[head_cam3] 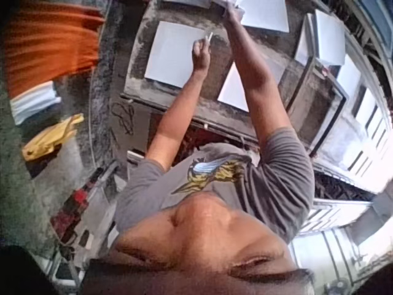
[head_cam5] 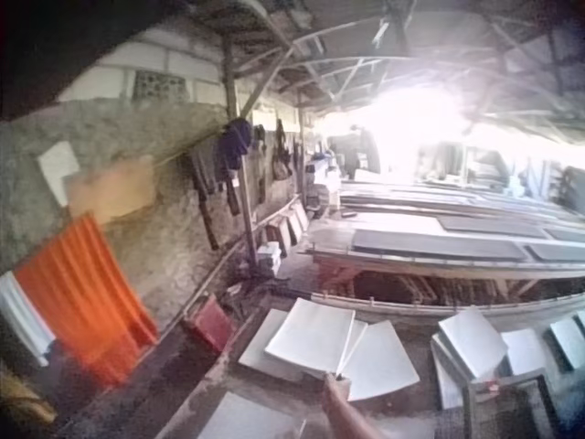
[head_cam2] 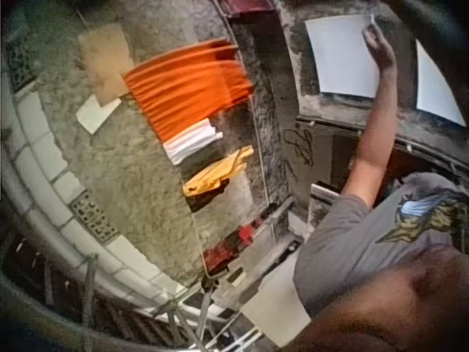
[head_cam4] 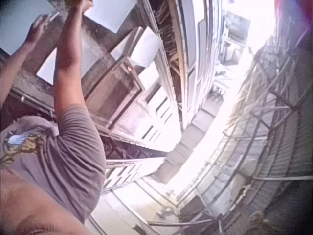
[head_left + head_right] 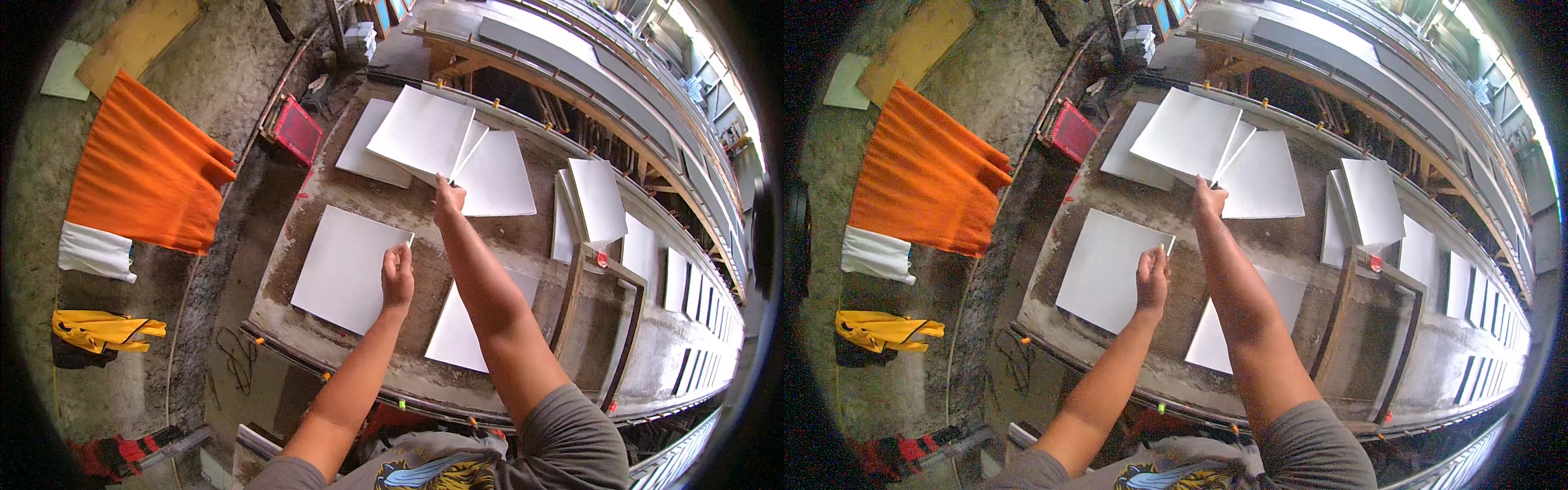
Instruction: The person repeatedly picks up white rectangular panels, places them into a wooden frame on a curved conveyor, presses them flat, and then removes them to place them on the conveyor. The cycle continues with multiple panels throughout the clip.
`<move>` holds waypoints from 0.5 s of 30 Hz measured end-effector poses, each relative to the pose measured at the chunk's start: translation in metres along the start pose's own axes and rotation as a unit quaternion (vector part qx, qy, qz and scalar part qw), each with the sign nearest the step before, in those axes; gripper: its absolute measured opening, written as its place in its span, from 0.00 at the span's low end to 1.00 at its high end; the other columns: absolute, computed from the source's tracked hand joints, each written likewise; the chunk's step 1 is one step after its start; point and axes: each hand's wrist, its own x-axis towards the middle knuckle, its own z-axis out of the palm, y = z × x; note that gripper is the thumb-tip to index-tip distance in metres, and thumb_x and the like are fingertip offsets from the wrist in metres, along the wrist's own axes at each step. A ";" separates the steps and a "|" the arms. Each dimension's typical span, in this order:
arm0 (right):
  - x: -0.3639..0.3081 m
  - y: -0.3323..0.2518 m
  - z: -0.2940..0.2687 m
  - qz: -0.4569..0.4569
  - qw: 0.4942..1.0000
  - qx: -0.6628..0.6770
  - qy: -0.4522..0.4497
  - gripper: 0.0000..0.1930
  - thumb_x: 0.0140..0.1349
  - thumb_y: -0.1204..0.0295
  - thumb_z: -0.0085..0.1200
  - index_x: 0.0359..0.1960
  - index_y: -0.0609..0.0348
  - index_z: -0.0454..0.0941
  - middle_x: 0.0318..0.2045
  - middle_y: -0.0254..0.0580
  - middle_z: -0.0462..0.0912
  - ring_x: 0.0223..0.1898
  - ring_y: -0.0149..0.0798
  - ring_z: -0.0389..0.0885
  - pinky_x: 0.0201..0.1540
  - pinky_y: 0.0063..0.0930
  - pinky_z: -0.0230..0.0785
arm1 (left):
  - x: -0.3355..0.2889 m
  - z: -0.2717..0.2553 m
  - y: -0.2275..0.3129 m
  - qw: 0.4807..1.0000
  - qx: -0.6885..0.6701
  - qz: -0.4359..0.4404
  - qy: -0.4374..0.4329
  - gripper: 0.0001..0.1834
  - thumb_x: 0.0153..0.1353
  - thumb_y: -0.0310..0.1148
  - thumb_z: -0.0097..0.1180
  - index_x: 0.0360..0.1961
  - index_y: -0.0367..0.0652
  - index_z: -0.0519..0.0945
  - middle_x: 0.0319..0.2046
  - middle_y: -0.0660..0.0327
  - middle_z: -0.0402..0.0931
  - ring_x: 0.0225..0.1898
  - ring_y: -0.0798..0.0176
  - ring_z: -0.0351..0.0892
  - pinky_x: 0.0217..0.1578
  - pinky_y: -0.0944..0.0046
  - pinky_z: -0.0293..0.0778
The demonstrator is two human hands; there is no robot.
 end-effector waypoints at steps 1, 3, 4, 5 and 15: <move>0.011 0.006 -0.006 0.007 0.999 -0.014 0.028 0.35 0.61 0.52 0.69 0.56 0.73 0.73 0.48 0.58 0.80 0.39 0.50 0.82 0.33 0.45 0.82 | -0.012 0.004 -0.002 1.000 -0.016 -0.011 -0.003 0.23 0.73 0.56 0.54 0.48 0.45 0.76 0.33 0.71 0.72 0.31 0.75 0.69 0.31 0.71 0.69; 0.013 -0.032 0.053 0.019 0.998 0.054 0.039 0.31 0.61 0.52 0.69 0.48 0.74 0.79 0.42 0.56 0.82 0.35 0.49 0.82 0.32 0.43 0.81 | 0.039 -0.028 0.030 1.000 0.003 0.019 -0.022 0.22 0.74 0.55 0.54 0.46 0.45 0.76 0.32 0.71 0.72 0.31 0.75 0.69 0.31 0.72 0.68; -0.008 -0.032 0.053 0.035 0.998 0.054 0.016 0.30 0.61 0.52 0.68 0.46 0.74 0.79 0.40 0.55 0.82 0.33 0.48 0.81 0.32 0.42 0.79 | 0.029 -0.037 0.020 1.000 -0.001 -0.003 0.002 0.22 0.74 0.55 0.53 0.45 0.45 0.77 0.32 0.71 0.72 0.31 0.76 0.69 0.30 0.72 0.68; -0.015 -0.036 0.040 0.042 0.997 0.058 0.009 0.30 0.61 0.52 0.68 0.43 0.74 0.80 0.37 0.54 0.82 0.32 0.48 0.81 0.31 0.41 0.78 | 0.020 -0.032 0.012 1.000 -0.011 -0.023 0.007 0.22 0.74 0.55 0.53 0.44 0.45 0.77 0.32 0.71 0.73 0.31 0.76 0.69 0.30 0.72 0.68; -0.044 -0.049 -0.088 -0.087 0.992 0.039 -0.082 0.20 0.72 0.54 0.56 0.34 0.61 0.77 0.24 0.35 0.73 0.24 0.31 0.71 0.23 0.31 0.64 | 0.002 -0.009 0.036 0.991 -0.109 -0.075 -0.033 0.20 0.77 0.52 0.49 0.47 0.45 0.75 0.34 0.67 0.77 0.29 0.74 0.72 0.30 0.72 0.69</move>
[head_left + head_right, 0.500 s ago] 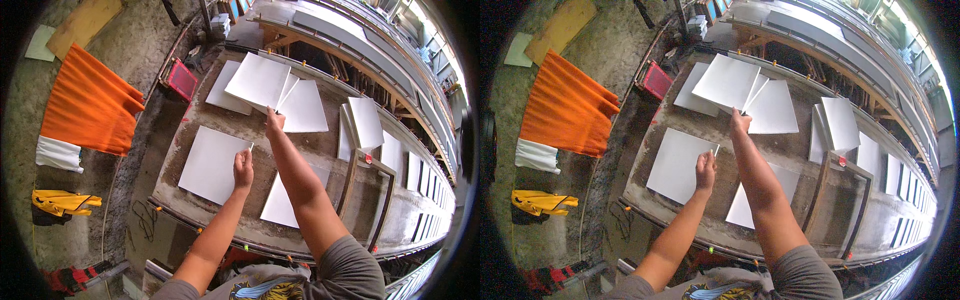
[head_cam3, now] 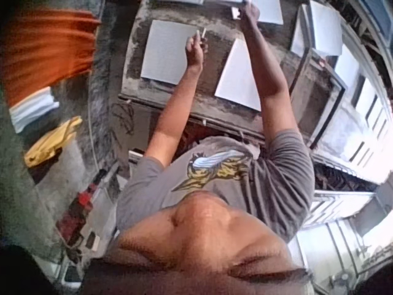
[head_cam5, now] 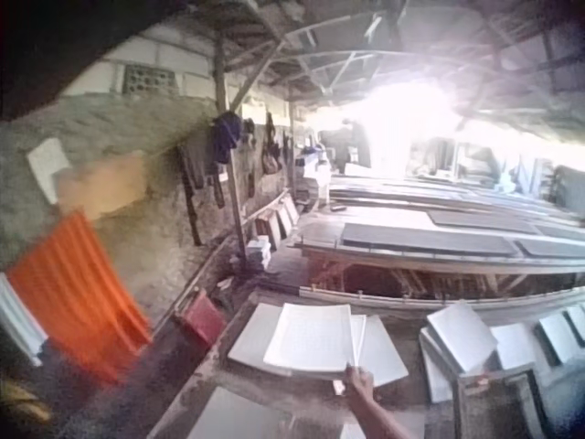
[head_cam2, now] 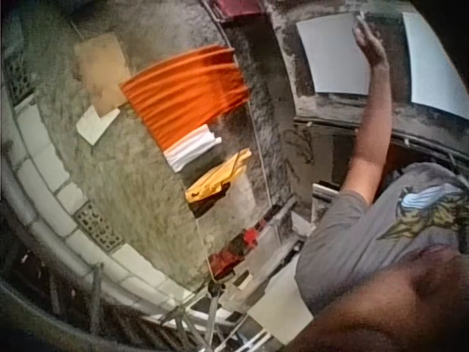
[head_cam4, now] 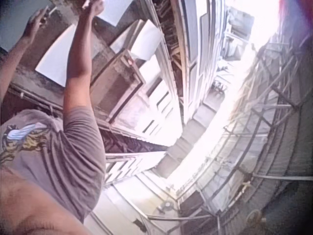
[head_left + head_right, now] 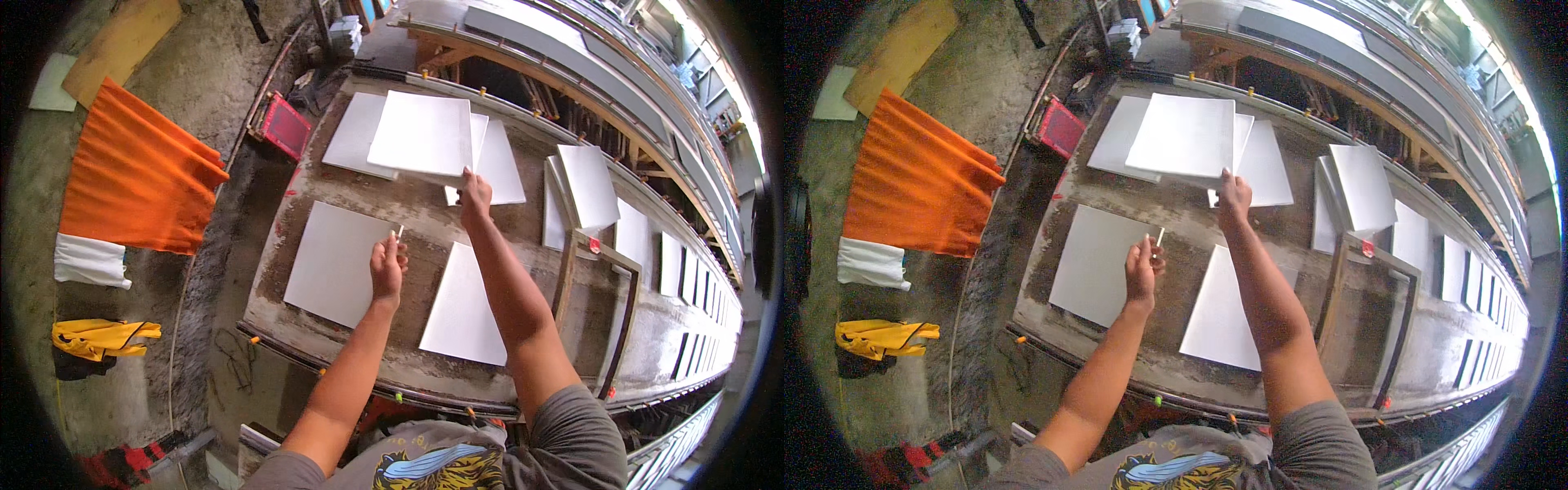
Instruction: The person repeatedly picks up white rectangular panels, places them into a wooden frame on a curved conveyor, presses them flat, and then removes them to place them on the conveyor. The cycle continues with multiple panels throughout the clip.
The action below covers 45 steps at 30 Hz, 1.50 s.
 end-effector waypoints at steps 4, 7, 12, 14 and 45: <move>-0.086 0.015 -0.097 -0.056 0.997 0.028 -0.037 0.21 0.73 0.53 0.54 0.33 0.60 0.75 0.23 0.35 0.73 0.22 0.29 0.71 0.22 0.27 0.65 | -0.008 0.017 -0.013 0.995 -0.076 -0.011 0.058 0.36 0.70 0.68 0.47 0.61 0.48 0.72 0.43 0.59 0.81 0.40 0.62 0.83 0.36 0.56 0.80; -0.150 0.039 -0.175 -0.001 0.999 0.001 -0.043 0.20 0.74 0.54 0.53 0.33 0.58 0.72 0.23 0.32 0.71 0.22 0.27 0.70 0.21 0.27 0.66 | -0.037 0.030 -0.020 0.991 -0.092 -0.036 0.086 0.46 0.65 0.73 0.50 0.74 0.55 0.64 0.59 0.58 0.76 0.49 0.59 0.83 0.42 0.54 0.82; -0.220 0.074 -0.242 0.059 0.995 -0.027 -0.070 0.18 0.75 0.56 0.53 0.31 0.57 0.72 0.24 0.32 0.72 0.22 0.28 0.70 0.21 0.28 0.66 | -0.094 0.019 -0.063 0.996 0.041 0.074 0.012 0.32 0.63 0.35 0.70 0.65 0.34 0.74 0.59 0.55 0.78 0.58 0.61 0.77 0.61 0.60 0.70; -0.225 0.102 -0.263 0.076 0.988 -0.095 -0.098 0.20 0.75 0.55 0.53 0.32 0.60 0.73 0.22 0.36 0.75 0.22 0.29 0.74 0.22 0.30 0.68 | -0.124 0.016 -0.076 0.992 0.092 0.072 0.038 0.26 0.61 0.28 0.69 0.59 0.32 0.79 0.51 0.56 0.83 0.51 0.61 0.82 0.54 0.59 0.74; -0.212 0.016 -0.576 -0.122 0.948 -0.253 0.147 0.27 0.66 0.67 0.63 0.65 0.60 0.71 0.50 0.57 0.84 0.51 0.53 0.83 0.56 0.43 0.73 | -0.274 0.255 -0.189 0.943 0.227 0.220 -0.106 0.22 0.72 0.42 0.62 0.54 0.33 0.85 0.42 0.59 0.88 0.41 0.72 0.81 0.43 0.66 0.76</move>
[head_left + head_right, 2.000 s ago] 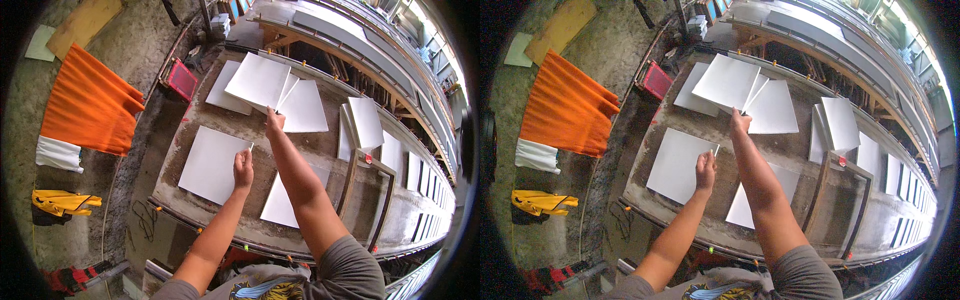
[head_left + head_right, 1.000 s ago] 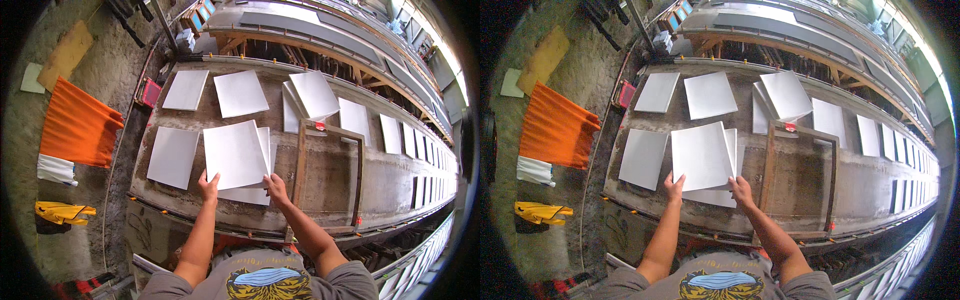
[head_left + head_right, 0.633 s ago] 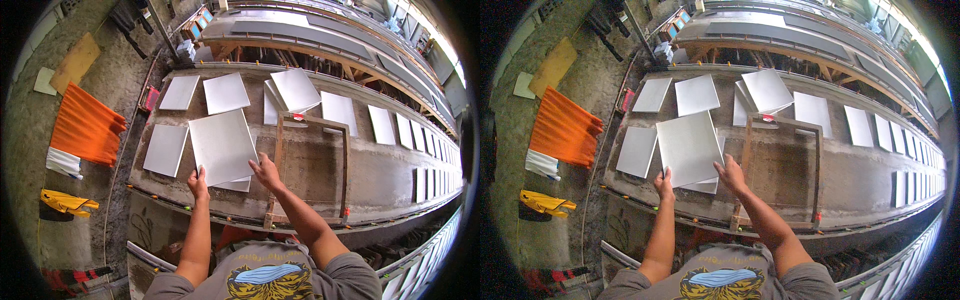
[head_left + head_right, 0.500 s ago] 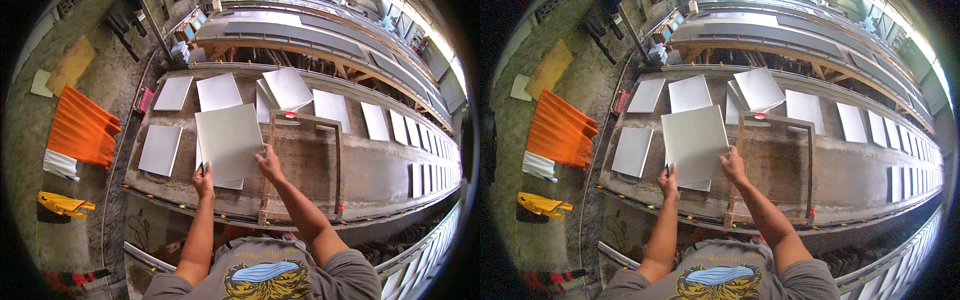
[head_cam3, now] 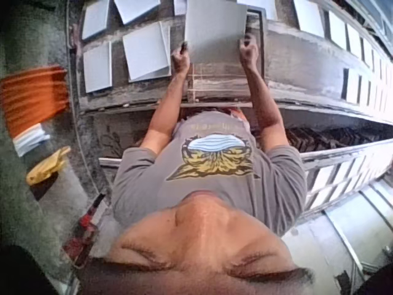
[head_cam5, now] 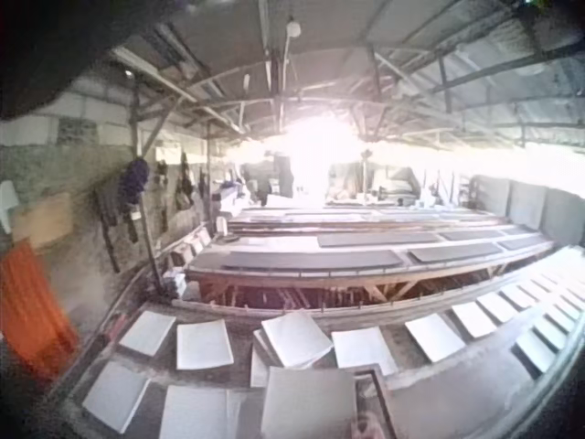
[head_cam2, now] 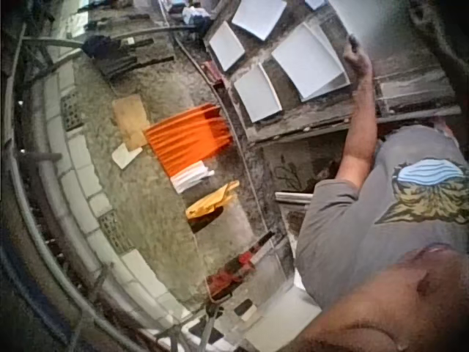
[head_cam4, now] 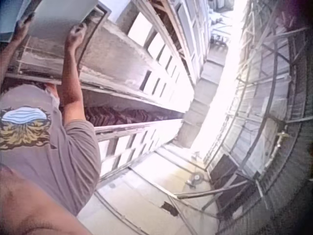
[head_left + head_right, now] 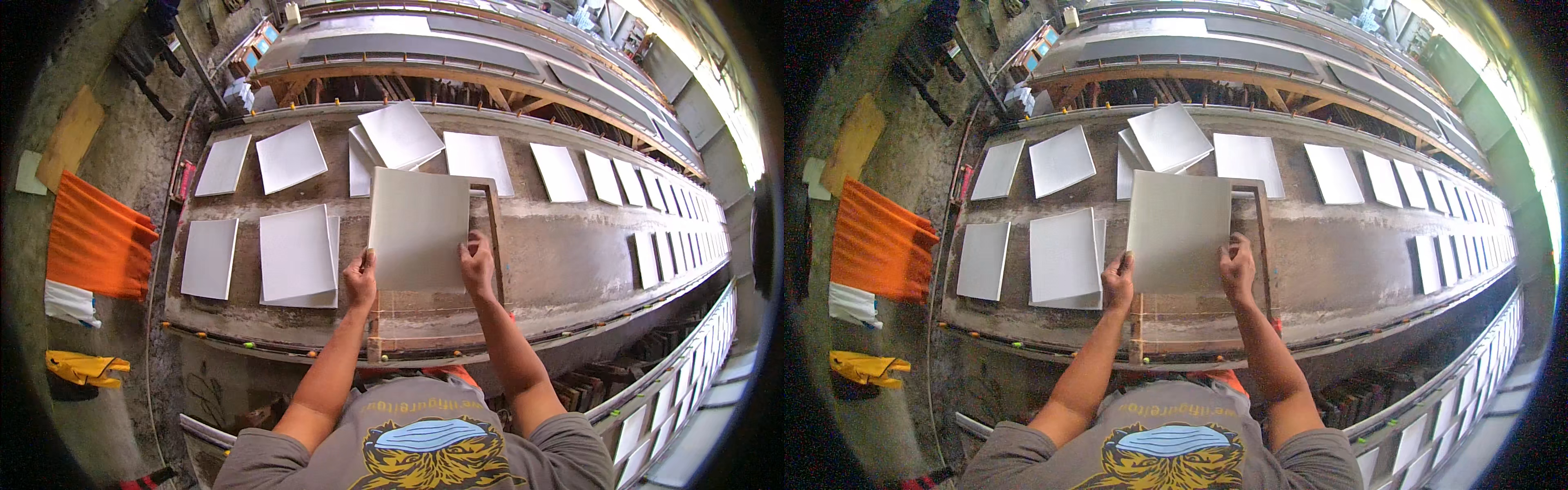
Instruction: The person repeatedly picks up white rectangular panels, places them into a wooden frame on a curved conveyor, presses them flat, and then removes them to place them on the conveyor. The cycle continues with multiple panels throughout the clip.
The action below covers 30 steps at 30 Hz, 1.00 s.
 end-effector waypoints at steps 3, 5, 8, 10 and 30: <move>0.005 -0.033 -0.051 -0.249 0.949 -0.188 0.051 0.44 0.52 0.62 0.74 0.71 0.53 0.65 0.72 0.54 0.63 0.73 0.53 0.62 0.73 0.51 0.57 | -0.006 0.022 0.021 0.999 -0.029 -0.002 -0.041 0.19 0.68 0.38 0.67 0.53 0.34 0.86 0.39 0.57 0.89 0.36 0.71 0.83 0.37 0.67 0.79; 0.018 -0.071 -0.079 -0.371 0.898 -0.236 -0.007 0.49 0.48 0.57 0.76 0.73 0.49 0.64 0.74 0.50 0.61 0.76 0.50 0.56 0.77 0.53 0.48 | -0.007 0.035 0.046 0.993 -0.043 -0.030 -0.108 0.18 0.66 0.36 0.69 0.52 0.35 0.87 0.39 0.57 0.89 0.36 0.70 0.84 0.37 0.68 0.80; 0.036 -0.090 -0.094 -0.494 0.800 -0.324 -0.100 0.42 0.52 0.59 0.73 0.70 0.40 0.68 0.71 0.44 0.67 0.75 0.47 0.60 0.78 0.50 0.45 | -0.007 0.060 0.075 0.985 -0.024 0.042 -0.164 0.15 0.60 0.31 0.73 0.46 0.34 0.89 0.37 0.56 0.89 0.36 0.69 0.85 0.37 0.69 0.80; 0.051 -0.086 -0.096 -0.464 0.778 -0.368 -0.209 0.23 0.58 0.64 0.67 0.56 0.44 0.78 0.54 0.39 0.83 0.62 0.42 0.78 0.71 0.49 0.59 | 0.000 0.074 0.088 0.979 0.008 0.070 -0.189 0.18 0.58 0.29 0.76 0.48 0.34 0.87 0.37 0.60 0.87 0.36 0.69 0.84 0.41 0.68 0.81; 0.042 0.107 0.020 0.051 0.997 0.059 0.022 0.28 0.65 0.69 0.62 0.67 0.53 0.73 0.55 0.55 0.84 0.58 0.53 0.82 0.61 0.43 0.71 | -0.032 0.039 -0.037 0.977 0.144 -0.060 -0.142 0.31 0.78 0.47 0.46 0.68 0.29 0.70 0.66 0.41 0.73 0.70 0.46 0.70 0.70 0.54 0.64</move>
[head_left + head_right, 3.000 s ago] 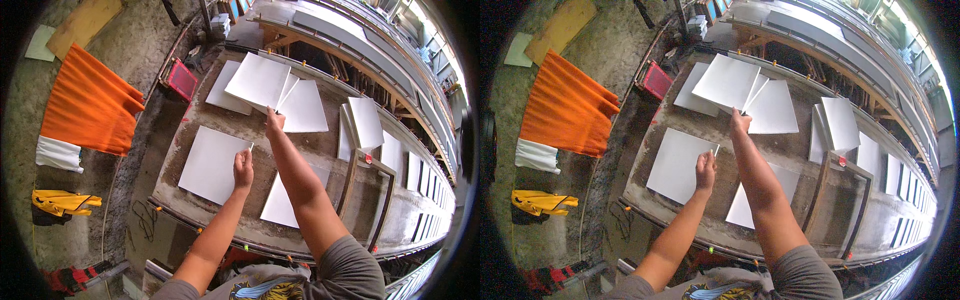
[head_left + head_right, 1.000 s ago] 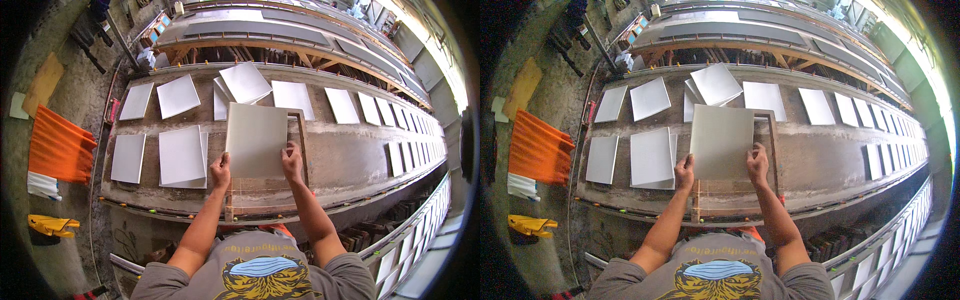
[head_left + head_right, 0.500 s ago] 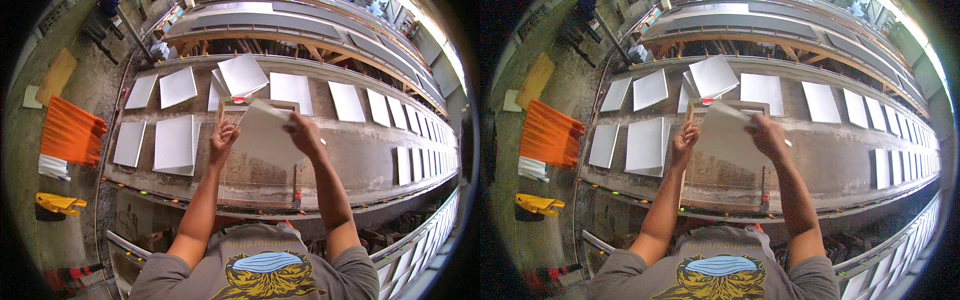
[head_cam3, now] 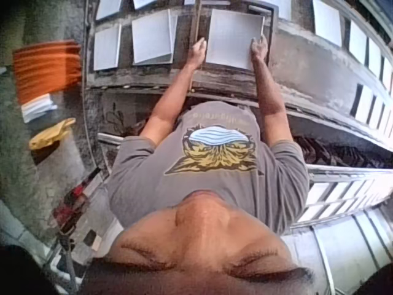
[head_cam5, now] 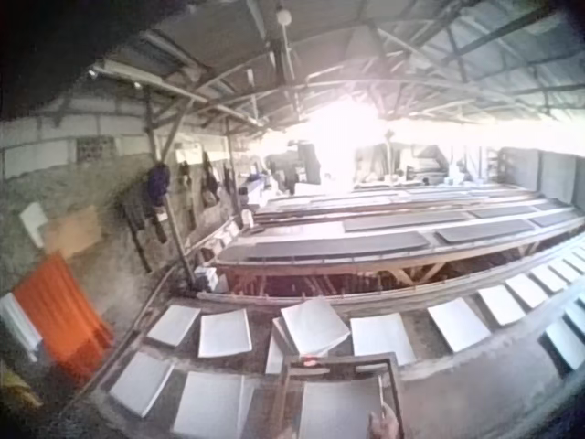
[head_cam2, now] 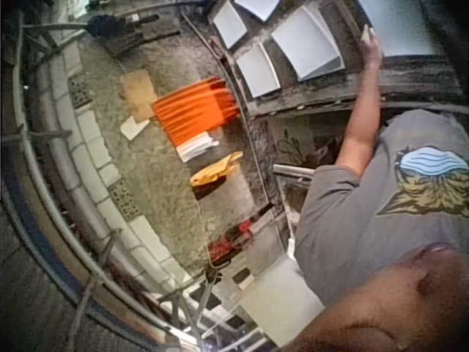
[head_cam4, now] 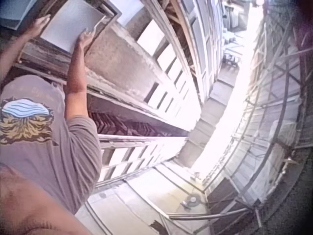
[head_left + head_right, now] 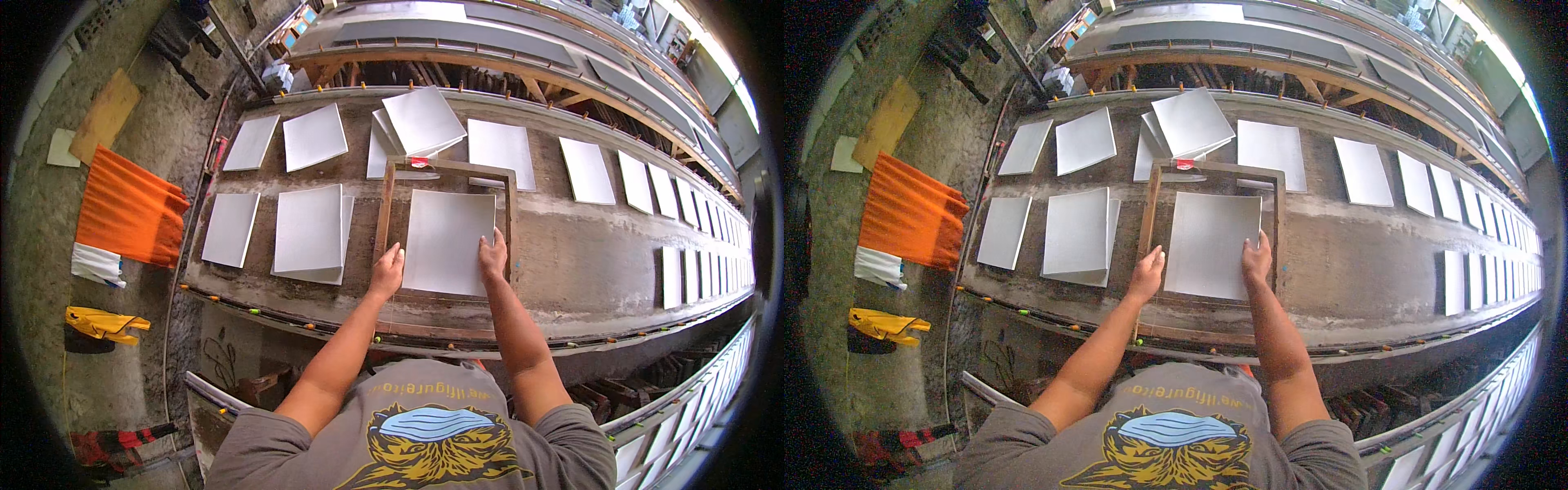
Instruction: The person repeatedly picks up white rectangular panels, places them into a wooden frame on a curved conveyor, presses them flat, and then removes them to place them on the conveyor. The cycle continues with multiple panels throughout the clip.
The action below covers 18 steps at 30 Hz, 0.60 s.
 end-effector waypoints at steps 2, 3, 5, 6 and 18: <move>-0.006 0.004 0.009 0.031 0.999 -0.011 -0.001 0.27 0.65 0.68 0.62 0.67 0.52 0.74 0.55 0.54 0.85 0.58 0.53 0.83 0.61 0.43 0.71 | 0.005 0.001 -0.015 0.999 0.034 0.023 0.004 0.29 0.77 0.45 0.46 0.67 0.30 0.72 0.65 0.41 0.73 0.69 0.44 0.71 0.69 0.53 0.65; -0.007 0.012 0.013 0.015 1.000 -0.013 0.010 0.27 0.66 0.68 0.62 0.67 0.52 0.74 0.55 0.54 0.85 0.58 0.53 0.83 0.61 0.44 0.71 | 0.004 0.004 -0.023 0.998 0.050 0.033 0.001 0.28 0.77 0.44 0.46 0.66 0.30 0.73 0.65 0.41 0.74 0.68 0.43 0.72 0.69 0.53 0.66; -0.008 0.038 0.018 -0.011 0.999 -0.021 0.033 0.26 0.66 0.68 0.61 0.66 0.52 0.74 0.54 0.54 0.85 0.57 0.53 0.83 0.61 0.44 0.71 | 0.003 0.004 -0.010 0.998 0.054 0.035 -0.013 0.26 0.76 0.39 0.46 0.66 0.30 0.73 0.64 0.40 0.74 0.68 0.44 0.72 0.69 0.53 0.67; -0.010 0.039 0.021 0.003 1.000 -0.020 0.018 0.26 0.66 0.68 0.61 0.66 0.52 0.74 0.54 0.53 0.85 0.57 0.53 0.83 0.61 0.44 0.71 | 0.003 -0.001 -0.014 0.997 0.061 0.041 -0.015 0.26 0.76 0.38 0.46 0.66 0.30 0.73 0.65 0.40 0.74 0.68 0.44 0.72 0.69 0.54 0.66; -0.015 0.023 0.025 0.062 0.998 -0.008 -0.007 0.25 0.67 0.66 0.61 0.66 0.50 0.75 0.54 0.54 0.85 0.57 0.53 0.83 0.60 0.43 0.72 | -0.003 -0.012 -0.006 0.992 0.114 -0.007 -0.055 0.24 0.71 0.30 0.48 0.66 0.34 0.74 0.63 0.41 0.75 0.66 0.42 0.74 0.67 0.53 0.69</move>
